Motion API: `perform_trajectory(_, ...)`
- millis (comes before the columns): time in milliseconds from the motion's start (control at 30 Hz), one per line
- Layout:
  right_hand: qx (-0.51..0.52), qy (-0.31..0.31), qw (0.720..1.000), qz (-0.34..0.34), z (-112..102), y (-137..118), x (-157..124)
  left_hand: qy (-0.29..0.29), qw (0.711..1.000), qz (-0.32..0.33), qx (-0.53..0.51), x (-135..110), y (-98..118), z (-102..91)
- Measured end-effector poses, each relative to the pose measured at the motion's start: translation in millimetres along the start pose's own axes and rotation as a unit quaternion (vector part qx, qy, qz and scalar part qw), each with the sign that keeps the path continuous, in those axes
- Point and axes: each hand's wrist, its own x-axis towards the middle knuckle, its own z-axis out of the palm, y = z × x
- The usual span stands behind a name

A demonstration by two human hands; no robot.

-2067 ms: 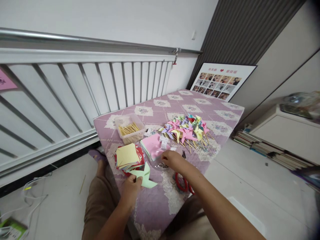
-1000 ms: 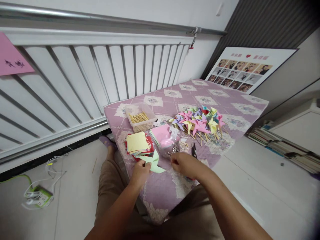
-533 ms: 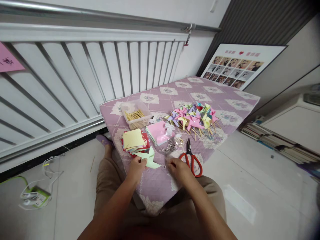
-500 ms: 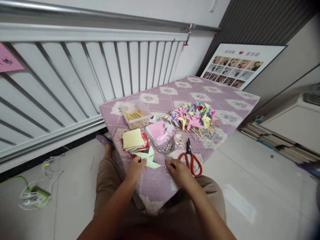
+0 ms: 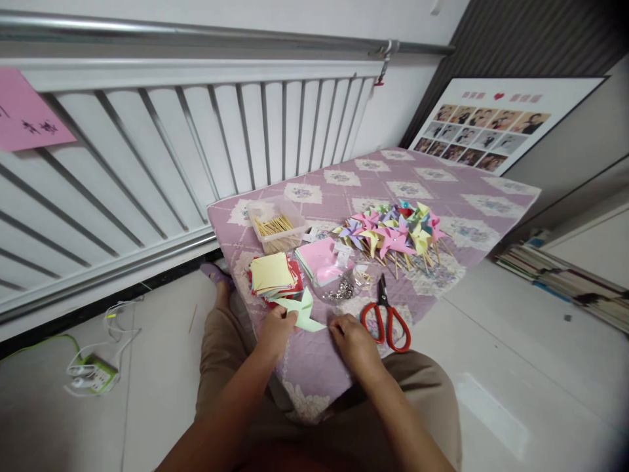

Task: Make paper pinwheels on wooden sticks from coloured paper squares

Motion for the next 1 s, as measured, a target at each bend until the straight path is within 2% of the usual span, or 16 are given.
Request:
perform_trajectory(133,0.061,0.016,0.998,0.016,-0.1,4.7,-1.7,0.001,1.000,-0.001,-0.001,-0.3,1.5,0.7)
perform_trajectory(233,0.142,0.021,0.989,0.043,0.1,-1.3,-4.6,0.000,1.000,-0.002,0.001,-1.2,4.0,0.9)
perform_trajectory(367,0.310,0.008,0.948,0.069,-0.9,-19.7,-3.4,-0.006,1.000,-0.004,0.002,-2.9,7.9,0.3)
perform_trajectory(467,0.371,-0.005,0.925,0.081,-2.0,-30.5,1.3,-0.014,1.000,-0.002,0.003,-4.2,9.5,-0.4)
perform_trajectory(667,0.399,-0.021,0.912,0.090,0.1,-38.6,9.1,-0.028,1.000,0.004,0.007,-3.6,7.0,-1.0)
perform_trajectory(1000,0.372,-0.028,0.924,0.085,5.3,-52.9,15.5,-0.028,0.999,0.011,0.031,-1.8,6.4,-2.8)
